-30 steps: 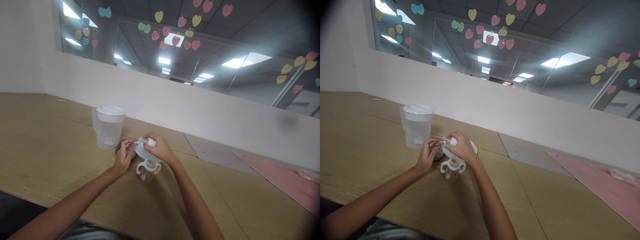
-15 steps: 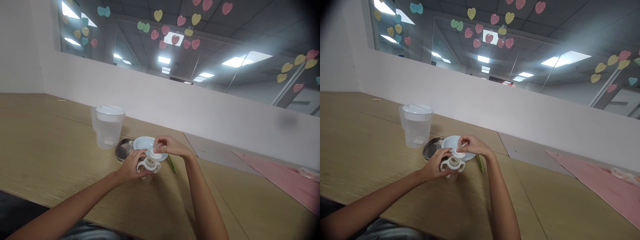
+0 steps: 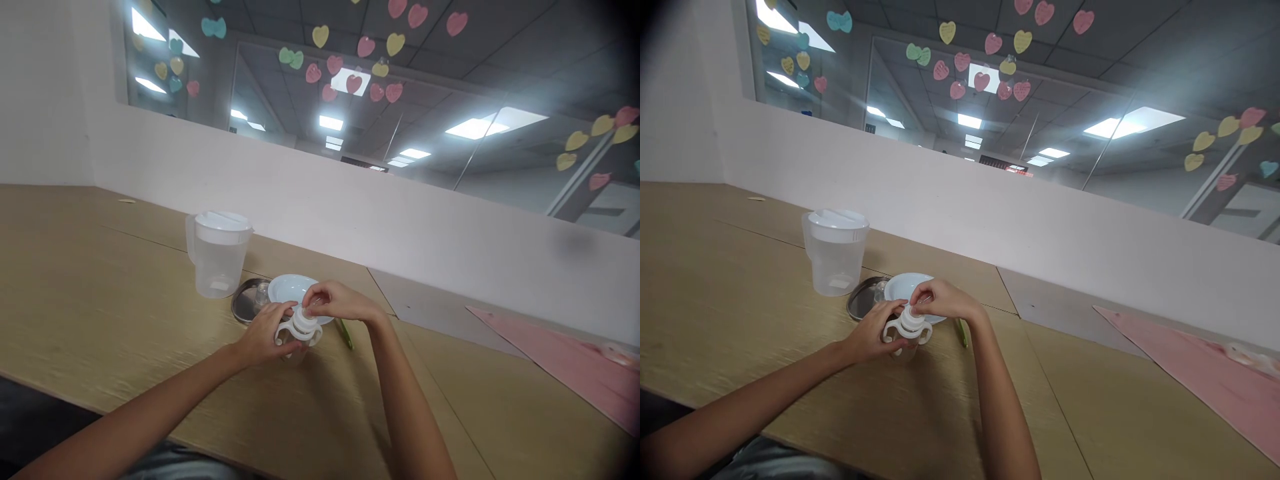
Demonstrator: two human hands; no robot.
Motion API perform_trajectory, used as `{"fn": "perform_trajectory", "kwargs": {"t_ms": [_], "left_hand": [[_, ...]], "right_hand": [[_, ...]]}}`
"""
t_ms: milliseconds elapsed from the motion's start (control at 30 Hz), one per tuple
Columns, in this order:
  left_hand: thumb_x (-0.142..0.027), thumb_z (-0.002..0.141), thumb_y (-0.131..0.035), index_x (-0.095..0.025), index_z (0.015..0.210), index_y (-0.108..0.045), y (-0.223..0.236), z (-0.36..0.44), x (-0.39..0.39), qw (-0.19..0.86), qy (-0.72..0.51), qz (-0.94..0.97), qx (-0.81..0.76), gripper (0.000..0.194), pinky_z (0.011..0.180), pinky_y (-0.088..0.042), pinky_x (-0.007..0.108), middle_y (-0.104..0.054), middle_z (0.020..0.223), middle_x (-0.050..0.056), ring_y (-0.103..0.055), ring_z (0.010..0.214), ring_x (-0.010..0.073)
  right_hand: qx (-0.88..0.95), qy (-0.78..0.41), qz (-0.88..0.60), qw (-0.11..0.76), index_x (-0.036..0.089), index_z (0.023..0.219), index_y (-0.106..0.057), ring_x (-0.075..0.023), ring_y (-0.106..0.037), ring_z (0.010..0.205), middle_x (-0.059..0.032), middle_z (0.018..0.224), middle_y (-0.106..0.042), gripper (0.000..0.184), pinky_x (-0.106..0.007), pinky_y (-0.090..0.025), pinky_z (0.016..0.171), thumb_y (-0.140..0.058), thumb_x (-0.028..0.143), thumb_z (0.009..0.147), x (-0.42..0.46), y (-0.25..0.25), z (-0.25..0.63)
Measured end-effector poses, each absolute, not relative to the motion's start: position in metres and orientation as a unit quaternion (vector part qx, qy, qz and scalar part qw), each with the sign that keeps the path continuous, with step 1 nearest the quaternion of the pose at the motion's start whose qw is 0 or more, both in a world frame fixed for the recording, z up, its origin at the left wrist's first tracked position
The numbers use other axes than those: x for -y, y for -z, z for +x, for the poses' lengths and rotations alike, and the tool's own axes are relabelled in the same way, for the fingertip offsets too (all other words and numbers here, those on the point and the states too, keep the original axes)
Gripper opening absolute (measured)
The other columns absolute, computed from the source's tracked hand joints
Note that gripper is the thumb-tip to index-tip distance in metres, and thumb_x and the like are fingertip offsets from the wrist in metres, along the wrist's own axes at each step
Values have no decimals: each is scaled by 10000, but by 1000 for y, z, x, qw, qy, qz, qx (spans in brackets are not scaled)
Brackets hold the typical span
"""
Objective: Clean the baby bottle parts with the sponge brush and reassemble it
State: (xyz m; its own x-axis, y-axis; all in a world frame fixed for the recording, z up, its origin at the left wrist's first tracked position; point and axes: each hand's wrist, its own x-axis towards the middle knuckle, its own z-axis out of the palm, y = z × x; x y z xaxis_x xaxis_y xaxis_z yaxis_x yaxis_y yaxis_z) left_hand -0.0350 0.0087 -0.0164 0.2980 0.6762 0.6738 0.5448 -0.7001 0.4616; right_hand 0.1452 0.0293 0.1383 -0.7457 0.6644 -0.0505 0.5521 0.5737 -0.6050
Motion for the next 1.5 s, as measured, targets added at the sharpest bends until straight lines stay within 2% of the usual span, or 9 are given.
{"fn": "perform_trajectory", "kwargs": {"t_ms": [200,333,433,567,667,767,833,1233,1500], "left_hand": [[-545,719,-629,-169,1299,-383,16,-35,-8,69,-452,798,-393,733,946,-399,422,-591,1134,116,-517,1099,290],[-524,732,-619,-167,1272,-398,17,-35,-8,67,-449,802,-388,684,919,-414,412,-573,1158,120,-517,1087,283],[-508,724,-628,-168,1187,-457,17,-34,-9,68,-452,800,-388,599,891,-425,409,-589,1098,113,-534,1041,277],[-476,713,-640,-166,1098,-498,17,-34,-10,68,-462,796,-385,514,883,-424,403,-586,1080,114,-533,1034,274],[-465,716,-640,-170,1099,-492,16,-34,-9,73,-457,799,-385,505,874,-425,396,-588,1081,113,-535,1027,271],[-452,718,-643,-180,1129,-485,15,-33,-7,82,-456,799,-382,517,893,-417,392,-586,1117,106,-529,1047,268],[-449,720,-644,-180,1139,-485,14,-33,-6,91,-462,795,-382,523,908,-412,392,-584,1140,103,-525,1062,266],[-542,762,-594,-190,1220,-478,14,-33,-5,108,-456,791,-394,589,945,-379,427,-576,1174,109,-498,1093,280],[-518,775,-578,-195,1192,-485,14,-30,-2,158,-480,769,-391,536,931,-376,412,-569,1162,91,-485,1090,269]], "right_hand": [[882,-235,-395,105,163,708,-614,-102,-529,633,12,686,-609,142,-199,-366,545,-652,294,670,-29,-131,135],[867,-102,-474,114,169,587,-543,-87,-420,522,23,555,-513,373,-215,-248,462,-636,517,683,-25,-126,126],[860,-21,-501,95,167,548,-532,-95,-407,508,6,521,-480,462,-241,-212,469,-553,584,745,-21,-126,120],[858,1,-510,55,158,589,-586,-117,-462,539,-31,572,-540,531,-249,-232,488,-474,640,783,-16,-130,118],[861,-17,-505,60,167,739,-647,-140,-516,600,-40,674,-613,517,-244,-279,511,-495,661,757,-13,-134,122],[882,-81,-460,54,212,968,-648,-150,-561,714,-25,854,-650,452,-225,-335,556,-658,550,668,-14,-134,128],[896,-120,-427,28,231,1026,-637,-150,-571,766,-14,891,-645,446,-215,-355,584,-716,426,632,-14,-133,129],[914,-135,-382,1,244,1019,-635,-151,-564,853,-2,969,-630,397,-219,-389,665,-689,161,635,-16,-130,129],[921,-145,-362,-4,244,1059,-617,-169,-561,950,-14,1066,-622,434,-222,-401,706,-675,133,643,-19,-126,130]]}}
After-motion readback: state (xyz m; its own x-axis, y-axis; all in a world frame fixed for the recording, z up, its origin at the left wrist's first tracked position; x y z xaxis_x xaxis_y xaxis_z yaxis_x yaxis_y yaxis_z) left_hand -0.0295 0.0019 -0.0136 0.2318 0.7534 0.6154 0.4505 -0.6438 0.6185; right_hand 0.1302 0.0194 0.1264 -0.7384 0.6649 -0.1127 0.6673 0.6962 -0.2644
